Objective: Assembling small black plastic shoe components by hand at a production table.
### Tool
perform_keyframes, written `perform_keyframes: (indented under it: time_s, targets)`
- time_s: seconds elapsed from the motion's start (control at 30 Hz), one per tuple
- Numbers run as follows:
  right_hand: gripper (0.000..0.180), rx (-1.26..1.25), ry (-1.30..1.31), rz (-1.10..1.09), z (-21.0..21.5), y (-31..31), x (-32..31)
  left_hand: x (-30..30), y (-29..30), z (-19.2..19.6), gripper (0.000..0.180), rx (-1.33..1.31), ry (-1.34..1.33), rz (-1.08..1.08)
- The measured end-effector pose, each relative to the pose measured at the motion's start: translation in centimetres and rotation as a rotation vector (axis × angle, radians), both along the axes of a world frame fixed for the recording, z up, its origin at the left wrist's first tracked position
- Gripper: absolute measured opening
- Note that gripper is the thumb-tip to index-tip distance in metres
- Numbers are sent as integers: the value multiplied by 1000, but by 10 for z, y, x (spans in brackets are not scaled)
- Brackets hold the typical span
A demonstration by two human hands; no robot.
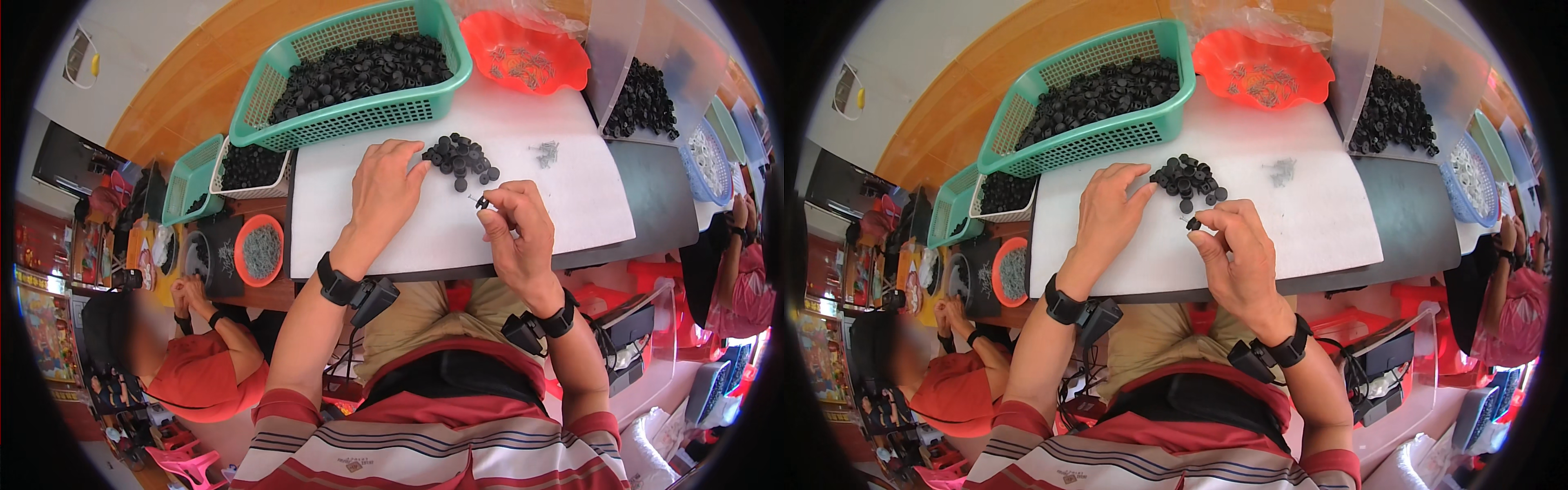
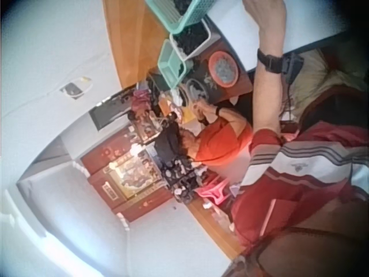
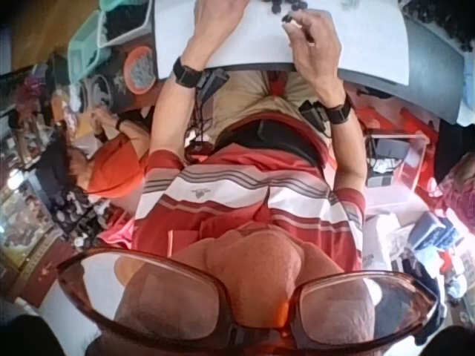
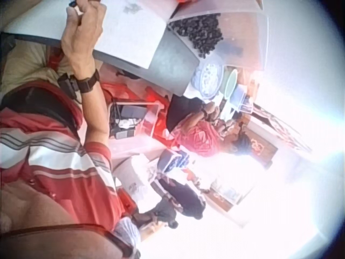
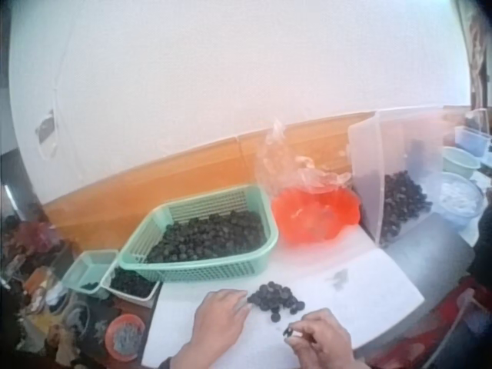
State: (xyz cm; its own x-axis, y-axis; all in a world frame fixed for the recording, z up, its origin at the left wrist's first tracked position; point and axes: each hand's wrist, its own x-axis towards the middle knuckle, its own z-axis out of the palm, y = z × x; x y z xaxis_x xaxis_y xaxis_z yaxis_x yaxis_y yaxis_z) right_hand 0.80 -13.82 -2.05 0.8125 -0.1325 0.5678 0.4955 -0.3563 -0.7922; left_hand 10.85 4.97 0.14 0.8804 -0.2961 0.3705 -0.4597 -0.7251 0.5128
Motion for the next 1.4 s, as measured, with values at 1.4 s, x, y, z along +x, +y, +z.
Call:
perform_keyframes:
  time_s: [1.4]
  targets:
    - [21,179,28,6,-5,-5,1,-48,-10,-2,28,-1174,899,-324]
